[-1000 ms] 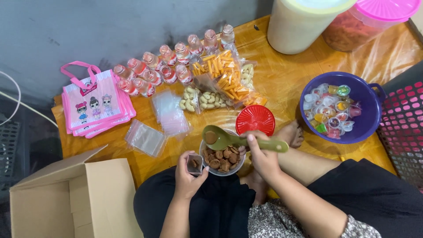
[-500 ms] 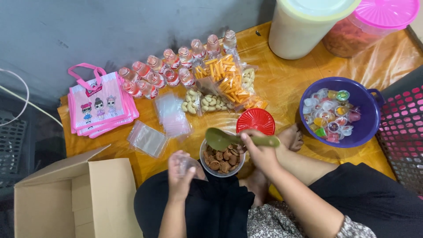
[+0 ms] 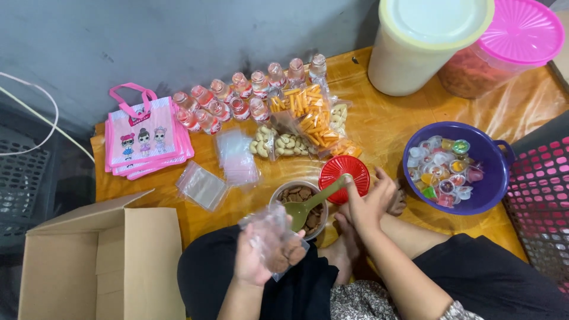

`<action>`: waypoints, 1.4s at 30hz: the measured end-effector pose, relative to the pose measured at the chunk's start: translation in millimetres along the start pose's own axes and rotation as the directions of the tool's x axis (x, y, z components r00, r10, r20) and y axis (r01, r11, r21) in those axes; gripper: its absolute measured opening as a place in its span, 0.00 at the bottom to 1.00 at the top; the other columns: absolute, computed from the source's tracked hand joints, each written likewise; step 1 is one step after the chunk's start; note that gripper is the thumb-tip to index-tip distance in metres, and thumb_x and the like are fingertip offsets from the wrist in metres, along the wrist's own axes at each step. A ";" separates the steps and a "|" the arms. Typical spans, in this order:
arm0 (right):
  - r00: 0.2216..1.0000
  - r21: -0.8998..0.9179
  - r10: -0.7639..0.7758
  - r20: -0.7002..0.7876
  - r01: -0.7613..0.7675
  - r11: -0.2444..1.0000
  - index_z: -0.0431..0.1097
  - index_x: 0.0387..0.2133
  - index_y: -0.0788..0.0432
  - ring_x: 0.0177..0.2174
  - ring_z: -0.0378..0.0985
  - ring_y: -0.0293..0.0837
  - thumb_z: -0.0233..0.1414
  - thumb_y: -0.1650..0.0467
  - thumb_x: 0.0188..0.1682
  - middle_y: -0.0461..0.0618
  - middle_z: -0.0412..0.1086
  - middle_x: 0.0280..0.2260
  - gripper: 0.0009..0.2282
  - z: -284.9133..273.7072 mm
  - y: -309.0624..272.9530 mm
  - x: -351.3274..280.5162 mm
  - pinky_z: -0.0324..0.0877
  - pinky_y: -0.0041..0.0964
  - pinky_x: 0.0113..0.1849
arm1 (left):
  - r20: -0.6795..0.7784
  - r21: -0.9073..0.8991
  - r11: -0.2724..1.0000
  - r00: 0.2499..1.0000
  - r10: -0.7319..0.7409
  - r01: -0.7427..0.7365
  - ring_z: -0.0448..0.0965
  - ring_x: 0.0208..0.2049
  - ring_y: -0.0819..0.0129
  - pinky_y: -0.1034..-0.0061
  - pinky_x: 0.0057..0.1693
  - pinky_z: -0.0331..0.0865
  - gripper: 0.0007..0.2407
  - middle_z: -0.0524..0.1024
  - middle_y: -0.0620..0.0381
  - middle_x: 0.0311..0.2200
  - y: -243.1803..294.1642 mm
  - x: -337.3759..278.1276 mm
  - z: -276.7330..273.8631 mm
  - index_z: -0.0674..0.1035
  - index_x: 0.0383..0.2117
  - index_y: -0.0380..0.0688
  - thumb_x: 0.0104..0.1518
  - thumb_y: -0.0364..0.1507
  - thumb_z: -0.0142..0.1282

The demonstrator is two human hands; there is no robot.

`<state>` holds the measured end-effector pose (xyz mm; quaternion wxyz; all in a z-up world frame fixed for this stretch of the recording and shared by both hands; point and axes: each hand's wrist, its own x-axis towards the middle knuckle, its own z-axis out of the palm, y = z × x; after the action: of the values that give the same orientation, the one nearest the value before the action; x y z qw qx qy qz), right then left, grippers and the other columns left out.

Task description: The person is packing small brown cookies into individual plastic bags using a spoon and their hands.

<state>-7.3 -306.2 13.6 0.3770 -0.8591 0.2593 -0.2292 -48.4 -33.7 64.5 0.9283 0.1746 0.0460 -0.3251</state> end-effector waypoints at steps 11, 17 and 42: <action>0.622 0.610 -0.353 0.699 -0.261 0.748 0.82 0.34 0.62 0.24 0.76 0.35 0.64 0.74 0.43 0.48 0.80 0.26 0.06 -44.0 -63.7 -21.5 0.71 0.25 0.28 | 0.059 0.633 0.747 0.975 0.215 -0.203 0.69 0.62 0.54 0.60 0.64 0.65 0.25 0.65 0.43 0.64 -21.1 10.6 42.3 0.69 0.59 0.34 0.66 0.45 0.41; 0.701 0.610 -0.243 0.671 -0.335 0.718 0.81 0.28 0.64 0.23 0.74 0.33 0.64 0.76 0.44 0.47 0.78 0.24 0.02 -42.8 -61.5 -21.2 0.71 0.25 0.27 | -0.091 0.827 0.562 0.980 0.177 -0.025 0.76 0.41 0.64 0.73 0.47 0.70 0.23 0.76 0.46 0.44 -25.3 5.9 51.5 0.69 0.54 0.33 0.51 0.20 0.64; 0.631 0.521 -0.371 0.681 -0.062 0.851 0.79 0.26 0.62 0.27 0.77 0.36 0.64 0.74 0.42 0.46 0.79 0.29 0.03 -50.9 -100.3 -26.5 0.72 0.27 0.28 | 0.017 0.896 0.361 0.831 0.555 -0.259 0.78 0.37 0.70 0.79 0.46 0.72 0.05 0.81 0.49 0.42 -25.0 14.5 7.2 0.83 0.37 0.32 0.58 0.21 0.57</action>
<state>-30.1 -258.4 116.3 0.6362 -0.7658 -0.0699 0.0621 -52.7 -63.0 60.9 0.7401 0.6709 -0.0355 -0.0289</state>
